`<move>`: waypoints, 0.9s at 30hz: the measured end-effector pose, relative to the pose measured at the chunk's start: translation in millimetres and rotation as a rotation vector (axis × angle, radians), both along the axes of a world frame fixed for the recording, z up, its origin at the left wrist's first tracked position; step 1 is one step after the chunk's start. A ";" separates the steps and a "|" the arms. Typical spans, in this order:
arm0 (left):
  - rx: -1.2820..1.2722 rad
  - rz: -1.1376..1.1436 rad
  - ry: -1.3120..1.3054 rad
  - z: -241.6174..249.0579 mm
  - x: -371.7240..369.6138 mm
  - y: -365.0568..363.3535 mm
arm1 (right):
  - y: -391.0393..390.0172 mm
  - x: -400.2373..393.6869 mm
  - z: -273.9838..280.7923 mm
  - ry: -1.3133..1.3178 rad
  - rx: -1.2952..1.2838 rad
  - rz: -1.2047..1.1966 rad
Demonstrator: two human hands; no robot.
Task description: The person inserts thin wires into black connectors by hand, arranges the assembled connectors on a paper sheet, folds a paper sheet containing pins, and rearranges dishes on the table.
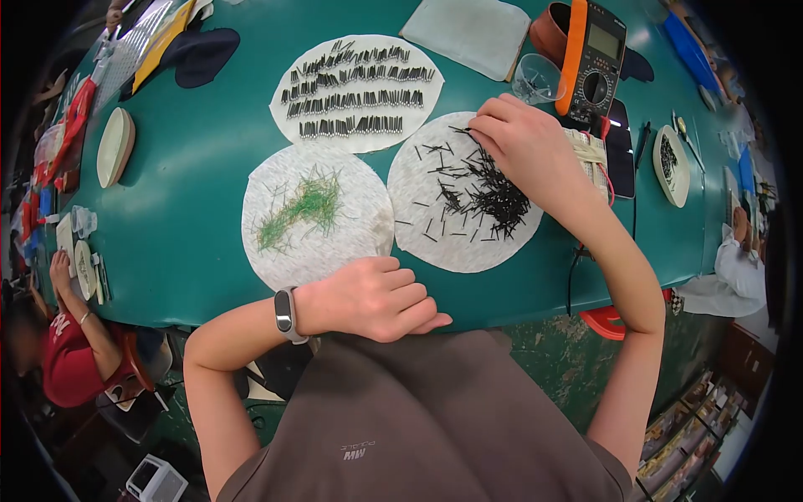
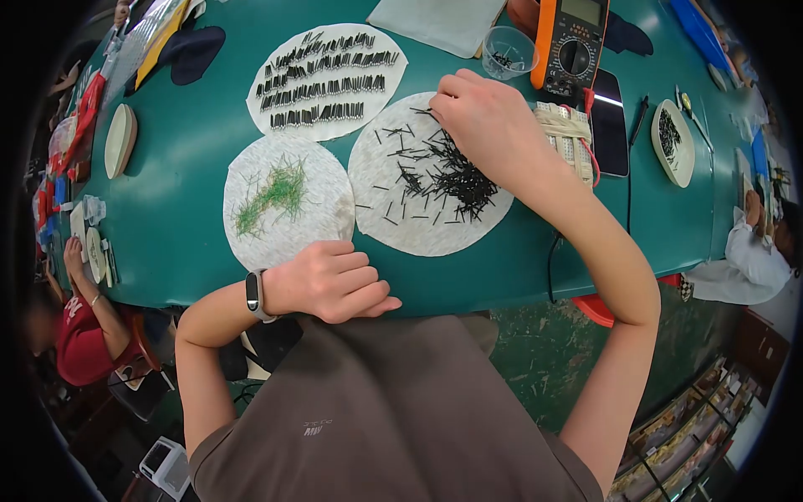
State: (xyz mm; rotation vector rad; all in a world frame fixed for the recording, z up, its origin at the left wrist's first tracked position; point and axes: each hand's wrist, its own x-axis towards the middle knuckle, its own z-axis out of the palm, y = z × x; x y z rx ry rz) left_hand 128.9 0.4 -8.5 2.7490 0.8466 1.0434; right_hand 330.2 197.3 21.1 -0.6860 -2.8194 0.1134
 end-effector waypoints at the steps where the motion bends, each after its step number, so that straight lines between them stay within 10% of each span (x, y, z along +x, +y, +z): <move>1: -0.016 -0.007 -0.008 -0.1 -2.1 0.6 | 0.7 -1.0 -1.4 -0.026 0.013 0.003; 16: -0.034 -0.025 -0.078 4.3 -15.1 -1.7 | 15.5 -22.0 -0.4 -0.147 0.165 0.051; 22: -0.096 0.087 -0.245 11.9 -20.9 5.5 | 17.4 -7.6 28.7 0.169 -0.620 -0.099; 27: -0.719 0.253 -0.526 23.5 -20.0 12.6 | -42.3 -5.5 44.0 0.565 -1.347 -0.144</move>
